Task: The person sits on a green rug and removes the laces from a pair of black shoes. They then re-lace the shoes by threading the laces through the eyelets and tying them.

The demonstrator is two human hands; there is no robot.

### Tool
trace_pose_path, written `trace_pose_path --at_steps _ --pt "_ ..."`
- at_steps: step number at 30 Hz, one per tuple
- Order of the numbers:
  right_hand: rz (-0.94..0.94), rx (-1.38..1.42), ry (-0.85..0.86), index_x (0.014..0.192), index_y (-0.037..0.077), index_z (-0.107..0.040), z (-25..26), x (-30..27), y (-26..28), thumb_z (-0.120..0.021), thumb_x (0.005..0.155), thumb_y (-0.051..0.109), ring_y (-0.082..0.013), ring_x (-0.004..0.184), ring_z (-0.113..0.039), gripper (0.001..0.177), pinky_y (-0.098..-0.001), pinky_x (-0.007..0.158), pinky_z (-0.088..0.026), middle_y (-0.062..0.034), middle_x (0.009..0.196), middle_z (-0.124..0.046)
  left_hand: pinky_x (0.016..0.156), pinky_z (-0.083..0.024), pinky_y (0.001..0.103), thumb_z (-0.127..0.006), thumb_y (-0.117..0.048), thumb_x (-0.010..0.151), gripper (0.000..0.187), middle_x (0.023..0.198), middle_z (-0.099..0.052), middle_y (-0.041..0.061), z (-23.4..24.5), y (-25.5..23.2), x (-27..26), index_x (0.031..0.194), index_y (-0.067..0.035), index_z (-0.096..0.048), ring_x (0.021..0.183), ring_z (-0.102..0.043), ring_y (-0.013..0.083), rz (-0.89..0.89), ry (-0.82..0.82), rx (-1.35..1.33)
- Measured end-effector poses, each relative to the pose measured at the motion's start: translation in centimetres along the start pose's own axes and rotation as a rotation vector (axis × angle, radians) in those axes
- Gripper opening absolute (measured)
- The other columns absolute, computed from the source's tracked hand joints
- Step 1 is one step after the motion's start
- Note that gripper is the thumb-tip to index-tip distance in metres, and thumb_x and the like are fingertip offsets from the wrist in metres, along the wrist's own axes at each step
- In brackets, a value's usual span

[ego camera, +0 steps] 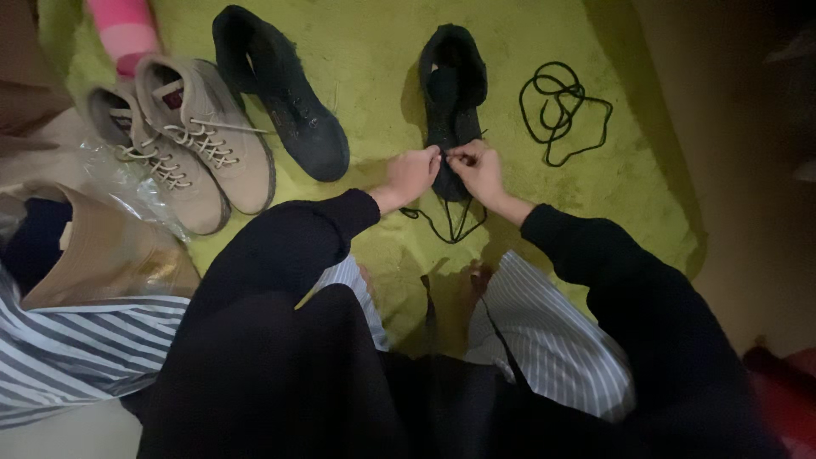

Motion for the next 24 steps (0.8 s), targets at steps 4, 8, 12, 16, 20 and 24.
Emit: trace_pose_path --at_steps 4,8,12,16,20,24 --pt "-0.013 0.021 0.022 0.105 0.001 -0.08 0.3 0.2 0.9 -0.074 0.088 0.003 -0.0167 0.071 -0.063 0.018 -0.0315 0.064 -0.049 -0.0098 0.089 -0.067 0.057 -0.052 0.055 -0.057 -0.026 0.1 0.02 0.075 -0.068 0.02 0.2 -0.3 0.2 0.099 -0.01 -0.068 0.07 -0.068 0.0439 -0.039 0.011 -0.052" --pt "0.055 -0.103 0.083 0.109 0.0 -0.075 0.6 0.5 2.6 -0.076 0.09 0.005 -0.0186 0.076 -0.064 0.02 -0.0335 0.069 -0.052 -0.0113 0.092 -0.065 0.057 -0.052 0.054 -0.057 -0.026 0.103 0.021 0.074 -0.068 0.02 0.3 -0.5 0.3 0.099 -0.007 -0.066 0.071 -0.068 0.0434 -0.067 0.069 -0.029" --pt "0.158 -0.284 0.192 0.106 -0.002 -0.07 0.2 0.9 3.7 -0.074 0.095 0.01 -0.0298 0.079 -0.064 0.017 -0.0396 0.07 -0.052 -0.015 0.094 -0.06 0.055 -0.054 0.051 -0.059 -0.027 0.102 0.021 0.073 -0.067 0.02 0.3 -0.8 0.4 0.098 -0.008 -0.066 0.07 -0.069 0.041 -0.118 0.075 0.054" --pt "0.414 -0.443 0.284 0.105 0.001 -0.059 -0.7 1.3 4.3 -0.068 0.098 0.013 -0.0403 0.086 -0.063 0.016 -0.0452 0.072 -0.052 -0.0171 0.103 -0.053 0.054 -0.054 0.05 -0.062 -0.028 0.102 0.022 0.07 -0.067 0.018 0.4 -1.1 0.5 0.096 -0.006 -0.064 0.067 -0.069 0.0386 -0.159 0.063 0.1" --pt "0.28 -0.603 0.476 0.112 -0.002 -0.052 -1.4 1.4 1.4 -0.064 0.101 0.012 -0.039 0.08 -0.062 0.021 -0.0477 0.071 -0.051 -0.0208 0.109 -0.051 0.058 -0.054 0.048 -0.068 -0.027 0.098 0.022 0.072 -0.068 0.018 1.1 -2.1 0.6 0.099 -0.005 -0.064 0.069 -0.069 0.0374 -0.164 0.064 0.187" --pt "0.312 -0.66 0.435 0.11 -0.002 -0.051 0.4 2.0 0.6 -0.066 0.097 0.01 -0.0379 0.082 -0.062 0.024 -0.0461 0.072 -0.052 -0.0204 0.104 -0.053 0.072 -0.056 0.045 -0.075 -0.022 0.075 0.035 0.085 -0.069 0.018 3.7 -3.6 1.0 0.101 -0.002 -0.063 0.086 -0.067 0.0355 -0.194 -0.054 0.397"
Point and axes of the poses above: each hand's wrist, its own x-axis towards the middle knuckle, its own z-axis out of the back of the hand, y = z × x, the point moved 7 cm from there along x, towards the middle knuckle
